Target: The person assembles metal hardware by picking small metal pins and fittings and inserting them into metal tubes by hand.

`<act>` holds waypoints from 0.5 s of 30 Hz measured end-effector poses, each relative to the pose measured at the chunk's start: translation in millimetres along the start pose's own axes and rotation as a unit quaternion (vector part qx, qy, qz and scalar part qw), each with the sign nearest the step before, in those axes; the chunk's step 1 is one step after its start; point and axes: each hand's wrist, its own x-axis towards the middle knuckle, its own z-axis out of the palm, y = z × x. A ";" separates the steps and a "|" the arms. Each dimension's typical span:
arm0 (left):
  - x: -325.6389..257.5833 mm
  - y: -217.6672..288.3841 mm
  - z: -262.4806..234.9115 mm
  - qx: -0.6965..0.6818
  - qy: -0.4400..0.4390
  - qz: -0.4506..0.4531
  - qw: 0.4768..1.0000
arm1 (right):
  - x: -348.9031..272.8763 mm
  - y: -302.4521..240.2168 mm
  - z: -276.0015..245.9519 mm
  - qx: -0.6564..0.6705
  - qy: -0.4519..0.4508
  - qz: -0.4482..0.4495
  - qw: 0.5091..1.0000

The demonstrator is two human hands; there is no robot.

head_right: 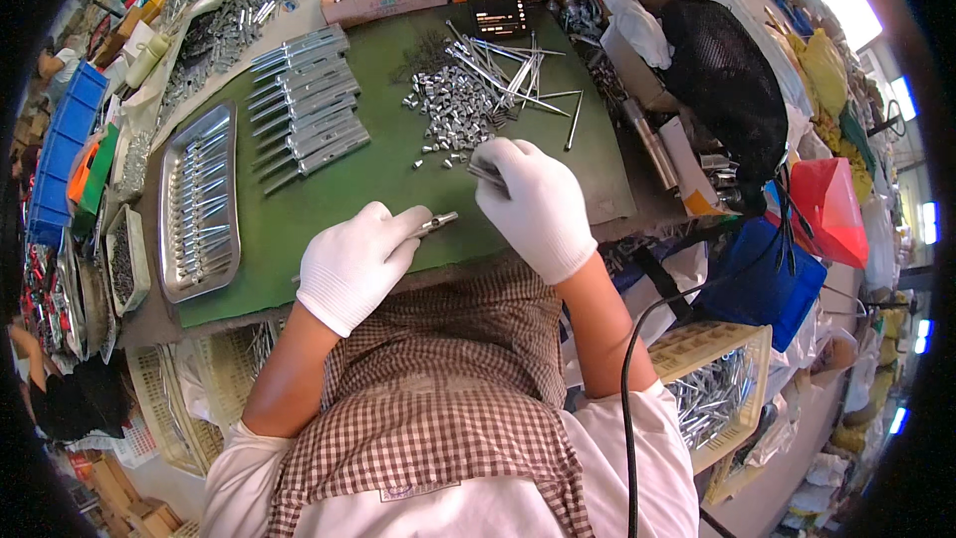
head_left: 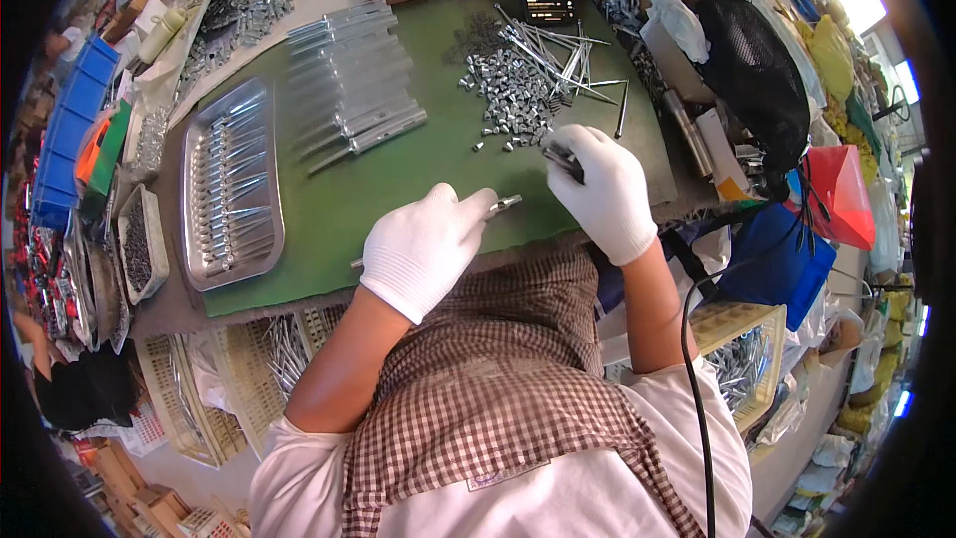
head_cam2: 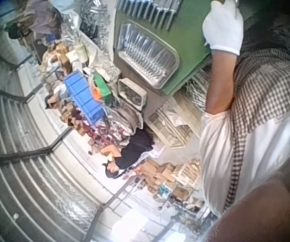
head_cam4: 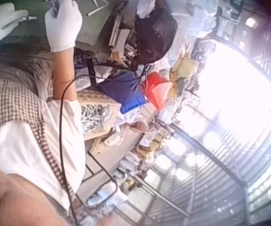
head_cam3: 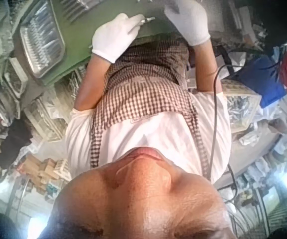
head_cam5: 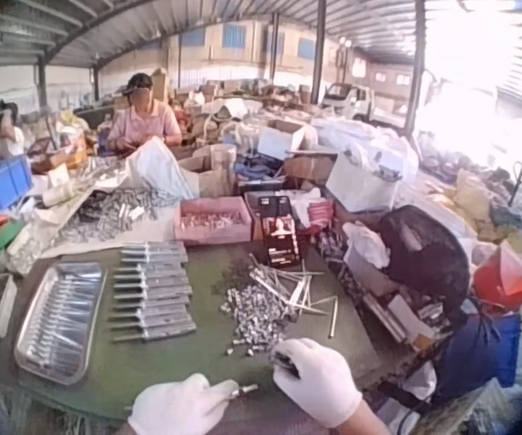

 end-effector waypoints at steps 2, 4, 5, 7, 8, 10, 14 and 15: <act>-1.6 1.1 -0.6 0.004 -0.010 0.002 1.000 | -10.1 -0.4 -8.8 -0.005 -0.031 0.005 1.000; 0.3 5.5 -3.5 0.010 -0.020 -0.008 1.000 | -16.6 7.0 -10.7 -0.007 -0.052 0.000 0.999; 0.0 6.9 -3.1 0.009 -0.022 -0.008 1.000 | -19.0 11.0 -10.3 -0.012 -0.070 -0.007 0.997; -0.6 8.4 -2.2 0.006 -0.022 -0.019 1.000 | -21.9 15.6 -5.6 0.000 -0.068 -0.012 0.998; -0.6 8.3 -1.7 0.005 -0.022 -0.021 1.000 | -21.6 12.7 -5.6 0.010 -0.067 0.005 0.998; -0.8 7.1 -0.5 0.000 -0.022 -0.016 1.000 | -20.7 -0.1 -5.2 0.052 -0.070 0.026 0.996; -3.4 4.7 0.8 -0.010 -0.004 -0.010 1.000 | -21.0 -21.5 4.2 0.125 -0.088 0.006 0.988; -3.8 4.7 0.4 -0.016 -0.008 -0.012 1.000 | -22.6 -23.7 7.4 0.134 -0.082 0.004 0.988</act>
